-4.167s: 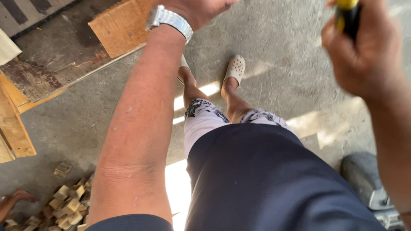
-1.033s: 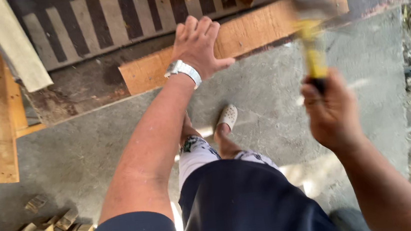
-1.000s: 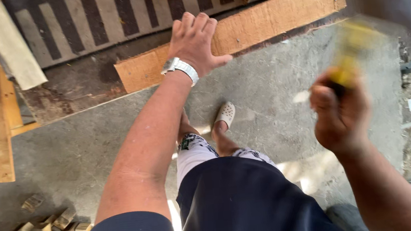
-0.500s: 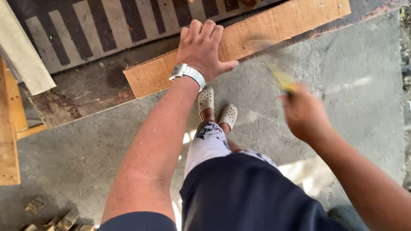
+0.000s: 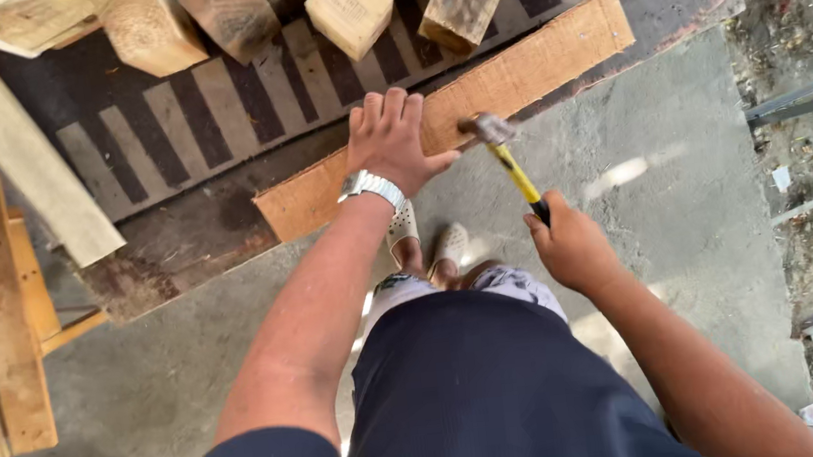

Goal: The person picks up a wooden strip and positions it on a workbench, then takes nails from a wooden box and hammers them into the strip using a claw hammer. They also move and arrange wooden blocks on the bench to clear and organize the work area while hammering nails into additional strips.

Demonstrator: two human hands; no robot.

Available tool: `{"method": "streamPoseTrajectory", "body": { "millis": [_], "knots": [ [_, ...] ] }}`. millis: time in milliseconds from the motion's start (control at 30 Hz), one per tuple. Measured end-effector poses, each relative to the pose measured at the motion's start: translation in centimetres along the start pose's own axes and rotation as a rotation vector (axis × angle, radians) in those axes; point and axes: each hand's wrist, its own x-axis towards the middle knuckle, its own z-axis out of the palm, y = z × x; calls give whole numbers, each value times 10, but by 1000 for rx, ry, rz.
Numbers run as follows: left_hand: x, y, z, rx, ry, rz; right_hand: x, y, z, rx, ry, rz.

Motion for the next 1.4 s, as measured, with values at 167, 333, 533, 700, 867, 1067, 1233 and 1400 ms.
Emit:
{"method": "streamPoseTrajectory", "body": {
  "millis": [167, 333, 533, 700, 867, 1067, 1233, 1400],
  "knots": [
    [-3, -20, 23, -371, 202, -34, -6, 4, 9, 183, 26, -69],
    [-5, -48, 50, -877, 566, -223, -12, -9, 1, 200, -14, 15],
    [-21, -62, 29, -1673, 294, -638, -8, -7, -1, 206, -15, -5],
    [-30, -43, 7, -1964, 67, -637, -8, -11, -3, 222, -24, 10],
    [-30, -27, 5, -2068, -25, -617, -6, -17, -6, 222, -54, 46],
    [-23, -23, 10, -1843, -67, -533, -6, -13, -5, 248, -34, -3],
    [-16, -22, 8, -1751, -147, -508, -7, -16, -7, 248, -64, 50],
    [-6, -18, 7, -1505, -258, -490, -6, -19, -9, 249, -62, 54]
  ]
}}
